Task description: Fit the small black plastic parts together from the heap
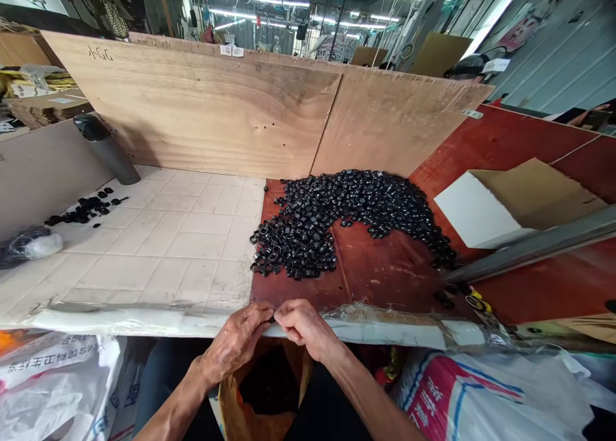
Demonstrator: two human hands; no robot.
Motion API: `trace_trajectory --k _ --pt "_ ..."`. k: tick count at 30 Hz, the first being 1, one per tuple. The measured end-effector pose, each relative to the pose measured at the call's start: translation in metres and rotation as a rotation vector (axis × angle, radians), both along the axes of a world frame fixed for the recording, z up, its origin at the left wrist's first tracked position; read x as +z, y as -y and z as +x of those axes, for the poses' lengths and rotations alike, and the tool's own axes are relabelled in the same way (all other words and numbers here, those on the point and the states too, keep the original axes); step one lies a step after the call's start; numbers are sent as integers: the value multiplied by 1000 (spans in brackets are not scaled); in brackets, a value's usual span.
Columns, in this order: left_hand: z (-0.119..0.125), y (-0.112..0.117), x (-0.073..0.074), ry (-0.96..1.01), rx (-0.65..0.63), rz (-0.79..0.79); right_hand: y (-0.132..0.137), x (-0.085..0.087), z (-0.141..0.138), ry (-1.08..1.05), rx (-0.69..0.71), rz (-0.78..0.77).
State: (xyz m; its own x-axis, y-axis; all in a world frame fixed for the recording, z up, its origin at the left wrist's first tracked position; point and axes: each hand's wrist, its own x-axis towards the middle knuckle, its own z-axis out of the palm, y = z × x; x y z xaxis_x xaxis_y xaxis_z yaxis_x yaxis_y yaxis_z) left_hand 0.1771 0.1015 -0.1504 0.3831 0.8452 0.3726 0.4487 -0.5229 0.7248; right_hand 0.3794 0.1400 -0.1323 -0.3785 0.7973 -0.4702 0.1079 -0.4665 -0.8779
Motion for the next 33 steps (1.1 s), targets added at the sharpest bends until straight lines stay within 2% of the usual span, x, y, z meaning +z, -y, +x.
trace_trajectory --k 2,4,5,7,8,10,13,17,21,25,30,33 --pt "-4 1 8 0 -64 -58 0 5 7 45 94 54" --pt "-7 -7 16 18 -69 -133 -6 7 15 203 89 320" --pt "-7 -15 18 28 -11 -152 -12 6 19 309 28 506" --pt "-5 -35 16 25 212 -129 -27 1 26 511 -148 865" --pt "-3 -46 13 5 324 -93 -35 -4 28 585 -197 993" --pt "2 -66 5 -70 425 -28 -47 -15 30 701 -174 1144" --pt "9 -84 -5 -202 431 6 -53 -33 27 801 -74 1194" --pt "12 -81 -5 -309 449 -32 -46 -43 26 741 -77 1209" --pt "12 -68 0 -265 469 -50 -42 -44 29 621 -22 1204" --pt "18 -59 0 -249 406 -74 -44 -44 31 517 -21 1155" --pt "26 -65 -5 -342 456 -66 -43 -38 33 389 29 1126" --pt "27 -69 -8 -349 435 -46 -40 -32 36 317 84 1126"
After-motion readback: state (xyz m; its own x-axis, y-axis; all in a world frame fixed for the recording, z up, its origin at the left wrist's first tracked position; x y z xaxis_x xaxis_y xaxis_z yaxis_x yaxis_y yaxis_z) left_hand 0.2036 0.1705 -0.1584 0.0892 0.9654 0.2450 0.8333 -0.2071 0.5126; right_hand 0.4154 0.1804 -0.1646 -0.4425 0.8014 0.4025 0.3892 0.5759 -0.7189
